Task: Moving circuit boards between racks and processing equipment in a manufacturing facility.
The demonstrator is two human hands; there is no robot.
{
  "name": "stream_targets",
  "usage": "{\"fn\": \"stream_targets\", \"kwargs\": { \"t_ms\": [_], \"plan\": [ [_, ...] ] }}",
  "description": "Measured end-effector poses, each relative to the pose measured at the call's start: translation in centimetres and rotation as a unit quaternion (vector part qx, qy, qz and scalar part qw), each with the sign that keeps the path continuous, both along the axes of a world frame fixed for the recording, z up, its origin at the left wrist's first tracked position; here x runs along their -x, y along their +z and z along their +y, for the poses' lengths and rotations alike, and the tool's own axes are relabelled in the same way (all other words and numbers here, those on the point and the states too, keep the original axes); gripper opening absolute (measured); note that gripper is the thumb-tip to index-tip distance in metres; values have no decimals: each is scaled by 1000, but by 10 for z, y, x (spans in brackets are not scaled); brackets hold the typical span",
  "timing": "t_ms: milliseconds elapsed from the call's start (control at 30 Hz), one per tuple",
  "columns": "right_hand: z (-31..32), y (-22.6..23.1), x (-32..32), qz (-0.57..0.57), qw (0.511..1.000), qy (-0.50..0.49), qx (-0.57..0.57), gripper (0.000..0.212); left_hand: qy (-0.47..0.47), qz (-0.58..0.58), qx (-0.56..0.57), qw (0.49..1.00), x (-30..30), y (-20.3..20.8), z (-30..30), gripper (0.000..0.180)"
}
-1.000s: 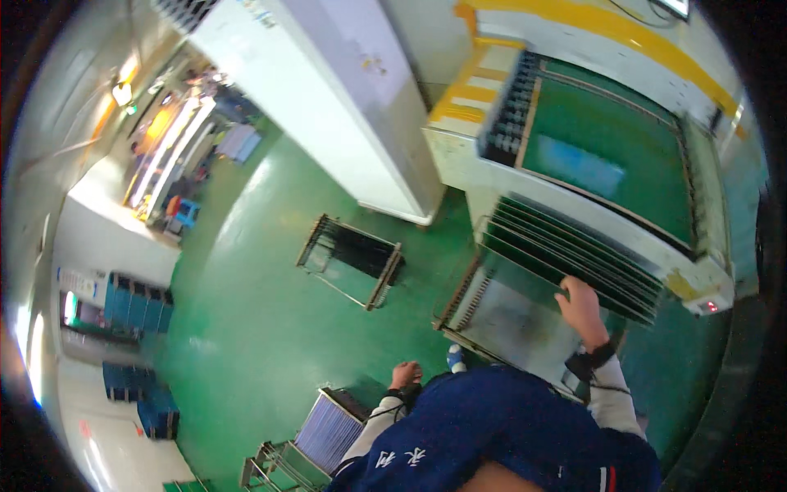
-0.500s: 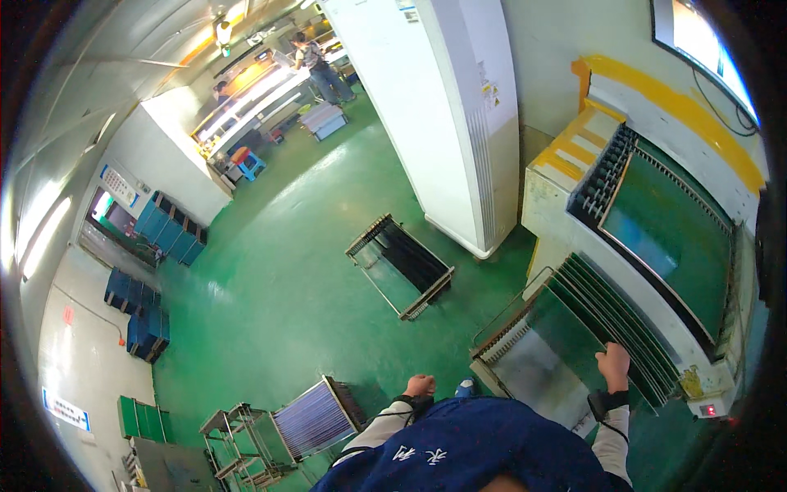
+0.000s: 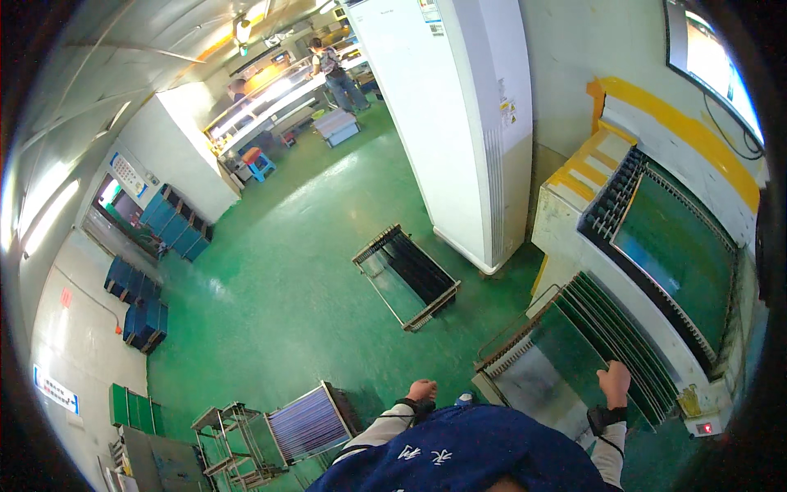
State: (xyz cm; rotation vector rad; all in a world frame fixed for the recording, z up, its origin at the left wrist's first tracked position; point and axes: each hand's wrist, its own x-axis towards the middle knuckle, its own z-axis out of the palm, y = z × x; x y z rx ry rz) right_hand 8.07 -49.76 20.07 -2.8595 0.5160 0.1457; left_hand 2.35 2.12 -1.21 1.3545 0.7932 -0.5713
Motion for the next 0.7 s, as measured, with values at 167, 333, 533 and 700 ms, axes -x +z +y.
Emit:
{"fn": "stream_targets", "kwargs": {
  "t_ms": [167, 333, 533, 700],
  "plan": [
    [-7, -17, -1, -9, 1000, -10, 7, 39, 21, -7, 88, 996, 5, -3, 9, 12],
    [-5, -15, 1, -17, 1000, -1, -17, 40, 78, 14, 136, 988, 19, -3, 6, 18],
    [-4, -14, -1, -18, 1000, 6, -8, 39, 55, 20, 190, 980, 23, -10, 17, 12],
    [4, -1, 0, -19, 1000, -2, 4, 36, 38, 25, 81, 996, 23, -6, 3, 14]
  ]
}}
